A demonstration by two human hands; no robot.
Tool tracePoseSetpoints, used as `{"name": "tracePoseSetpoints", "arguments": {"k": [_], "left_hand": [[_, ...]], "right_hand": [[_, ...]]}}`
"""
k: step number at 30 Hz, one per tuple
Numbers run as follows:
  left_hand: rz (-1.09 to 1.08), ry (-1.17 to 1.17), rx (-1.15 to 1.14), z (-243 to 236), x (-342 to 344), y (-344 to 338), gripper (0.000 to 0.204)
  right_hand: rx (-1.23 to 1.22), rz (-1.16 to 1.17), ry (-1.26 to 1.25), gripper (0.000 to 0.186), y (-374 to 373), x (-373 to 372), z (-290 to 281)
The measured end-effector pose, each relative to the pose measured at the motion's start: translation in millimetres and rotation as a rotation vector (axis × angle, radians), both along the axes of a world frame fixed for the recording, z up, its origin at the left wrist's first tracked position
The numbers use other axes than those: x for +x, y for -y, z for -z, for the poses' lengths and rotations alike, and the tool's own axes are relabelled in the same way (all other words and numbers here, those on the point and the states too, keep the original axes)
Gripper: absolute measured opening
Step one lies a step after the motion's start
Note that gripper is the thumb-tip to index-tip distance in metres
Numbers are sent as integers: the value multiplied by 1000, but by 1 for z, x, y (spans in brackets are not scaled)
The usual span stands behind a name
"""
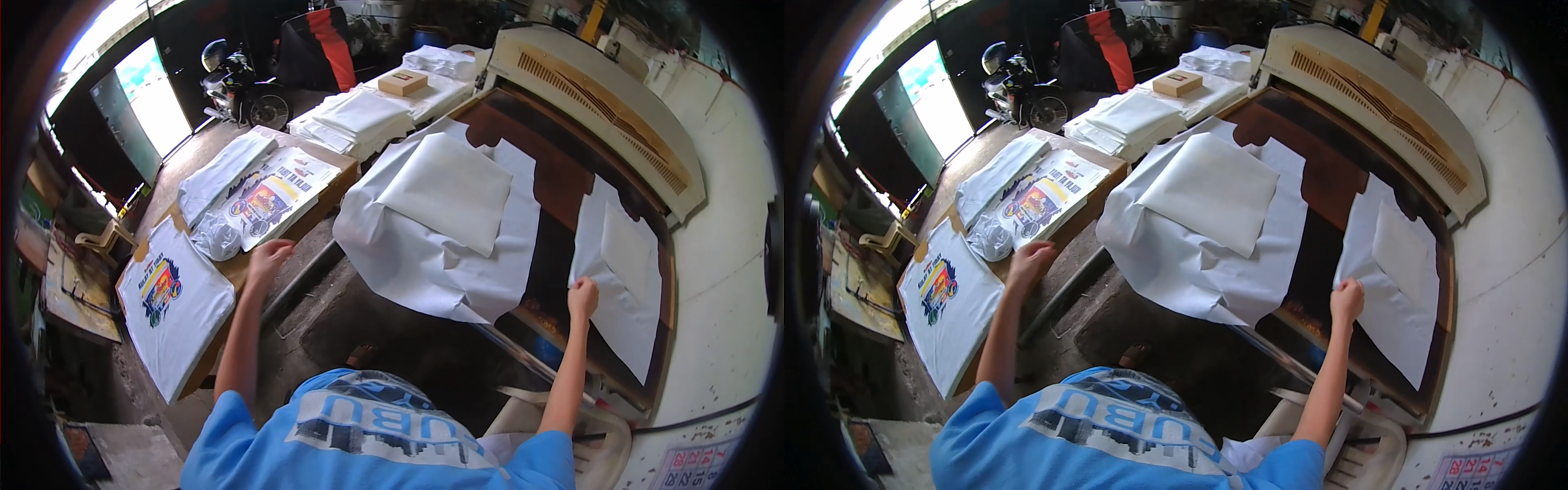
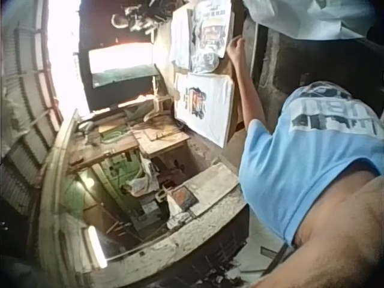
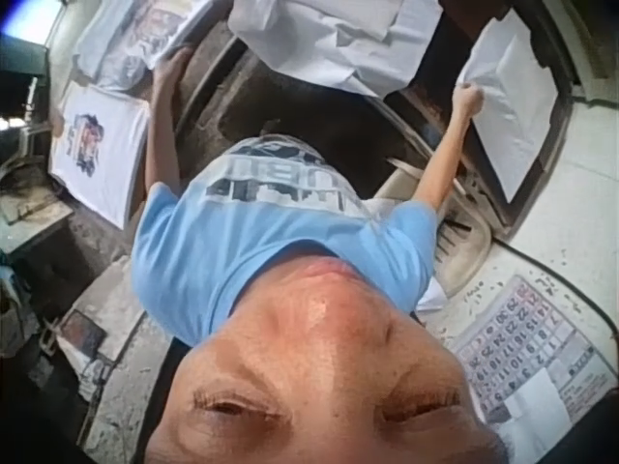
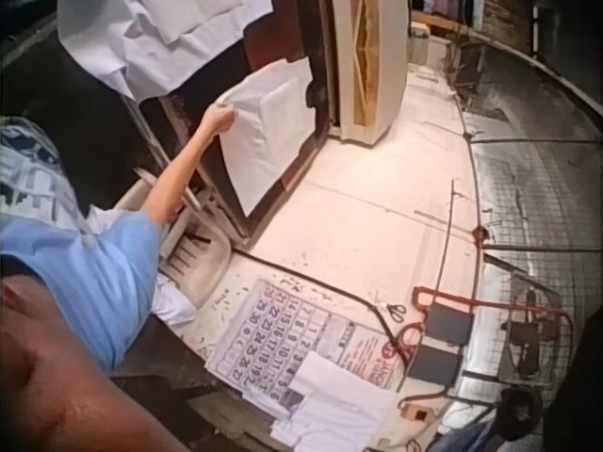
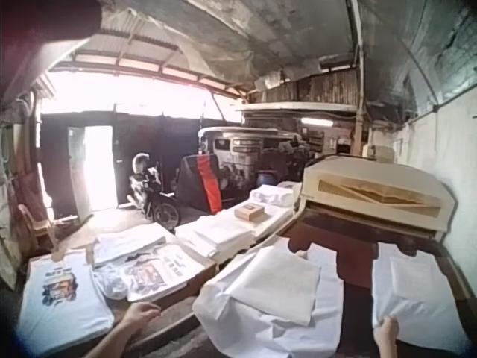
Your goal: Operating a heat press to print designs on white t-shirts, including aligning the shirts and transfer paper.
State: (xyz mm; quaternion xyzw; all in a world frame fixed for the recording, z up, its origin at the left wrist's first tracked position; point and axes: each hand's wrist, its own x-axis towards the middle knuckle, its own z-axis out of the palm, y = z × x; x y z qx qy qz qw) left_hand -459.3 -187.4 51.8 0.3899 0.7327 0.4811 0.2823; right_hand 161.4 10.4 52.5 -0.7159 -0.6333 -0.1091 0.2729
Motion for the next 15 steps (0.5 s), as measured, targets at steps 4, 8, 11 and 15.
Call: {"name": "tracePoseSetpoints", "arguments": {"k": [4, 8, 11, 15], "left_hand": [[235, 388, -62, 4, 48, -100, 26], [326, 671, -165, 42, 63, -180, 27], [282, 840, -172, 55, 75, -221, 27], [249, 903, -121, 59, 81, -249, 27]], "right_hand": [[-73, -208, -53, 6, 71, -85, -21], [-136, -397, -176, 8, 130, -162, -24], [-243, -457, -296, 6, 163, -183, -18], [-194, -386, -286, 9, 149, -165, -18]]}}
